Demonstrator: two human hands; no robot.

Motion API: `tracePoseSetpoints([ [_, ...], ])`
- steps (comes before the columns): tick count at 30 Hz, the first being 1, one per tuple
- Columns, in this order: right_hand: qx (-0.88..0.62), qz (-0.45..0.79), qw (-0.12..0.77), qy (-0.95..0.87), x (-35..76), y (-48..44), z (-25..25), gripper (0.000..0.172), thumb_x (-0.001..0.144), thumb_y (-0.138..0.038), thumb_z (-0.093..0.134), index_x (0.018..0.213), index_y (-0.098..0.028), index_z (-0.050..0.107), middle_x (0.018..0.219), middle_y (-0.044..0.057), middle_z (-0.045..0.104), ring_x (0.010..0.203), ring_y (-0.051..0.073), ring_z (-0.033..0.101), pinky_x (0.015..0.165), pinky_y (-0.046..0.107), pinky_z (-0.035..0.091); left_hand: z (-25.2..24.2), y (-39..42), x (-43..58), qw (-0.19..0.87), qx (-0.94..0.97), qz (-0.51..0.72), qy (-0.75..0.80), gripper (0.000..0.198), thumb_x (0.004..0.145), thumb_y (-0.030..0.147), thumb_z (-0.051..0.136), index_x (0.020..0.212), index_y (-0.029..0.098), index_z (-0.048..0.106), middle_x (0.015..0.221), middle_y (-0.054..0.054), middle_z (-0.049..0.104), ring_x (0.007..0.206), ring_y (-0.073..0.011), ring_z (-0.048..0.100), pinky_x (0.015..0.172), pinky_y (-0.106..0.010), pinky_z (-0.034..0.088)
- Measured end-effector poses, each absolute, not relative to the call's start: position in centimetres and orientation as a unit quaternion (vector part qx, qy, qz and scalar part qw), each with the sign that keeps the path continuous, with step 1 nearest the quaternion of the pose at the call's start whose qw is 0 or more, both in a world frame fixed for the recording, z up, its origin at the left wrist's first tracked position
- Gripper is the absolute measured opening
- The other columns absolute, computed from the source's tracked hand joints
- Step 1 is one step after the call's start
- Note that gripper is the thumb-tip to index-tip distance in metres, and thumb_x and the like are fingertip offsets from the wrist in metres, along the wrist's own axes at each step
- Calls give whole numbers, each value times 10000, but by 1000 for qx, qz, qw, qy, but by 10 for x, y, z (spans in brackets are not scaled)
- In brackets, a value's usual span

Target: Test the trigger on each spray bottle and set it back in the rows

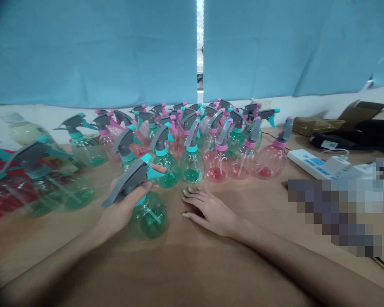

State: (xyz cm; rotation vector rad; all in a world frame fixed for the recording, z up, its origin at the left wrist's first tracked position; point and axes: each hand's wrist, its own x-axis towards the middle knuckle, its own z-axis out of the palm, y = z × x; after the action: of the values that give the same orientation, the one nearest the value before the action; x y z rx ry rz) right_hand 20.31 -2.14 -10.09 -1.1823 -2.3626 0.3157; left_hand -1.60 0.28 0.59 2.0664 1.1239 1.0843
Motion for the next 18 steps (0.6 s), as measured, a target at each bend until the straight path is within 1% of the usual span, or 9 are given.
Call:
tracePoseSetpoints([
  [4,-428,121,247,-861,203,-22,-100,457,934,-441,454,1332,-219,484,1355,74,537,1308,230,421,1093,466,341,4,3,-17,265,772,396,421,167,799,249,492,828,245,656,629,15,500,553,-139,420,508,-251,370],
  [7,-429,119,244,-862,203,-22,-100,467,935,-440,450,1338,-205,478,1361,80,532,1312,226,415,1100,457,334,2,4,-18,252,771,402,424,150,801,258,504,798,240,653,642,9,522,565,-140,443,520,-253,391],
  [14,-422,118,258,-861,203,-22,-101,458,932,-439,459,1333,-221,484,1350,79,542,1307,232,424,1094,468,339,3,6,-17,264,769,409,415,153,790,270,518,821,240,665,591,17,525,521,-136,462,474,-246,384],
  [18,-426,116,251,-861,203,-22,-100,465,933,-442,454,1337,-213,479,1361,78,532,1310,229,419,1096,462,339,3,4,-17,264,766,408,421,158,798,286,515,809,241,666,590,21,517,522,-135,452,488,-249,378],
])
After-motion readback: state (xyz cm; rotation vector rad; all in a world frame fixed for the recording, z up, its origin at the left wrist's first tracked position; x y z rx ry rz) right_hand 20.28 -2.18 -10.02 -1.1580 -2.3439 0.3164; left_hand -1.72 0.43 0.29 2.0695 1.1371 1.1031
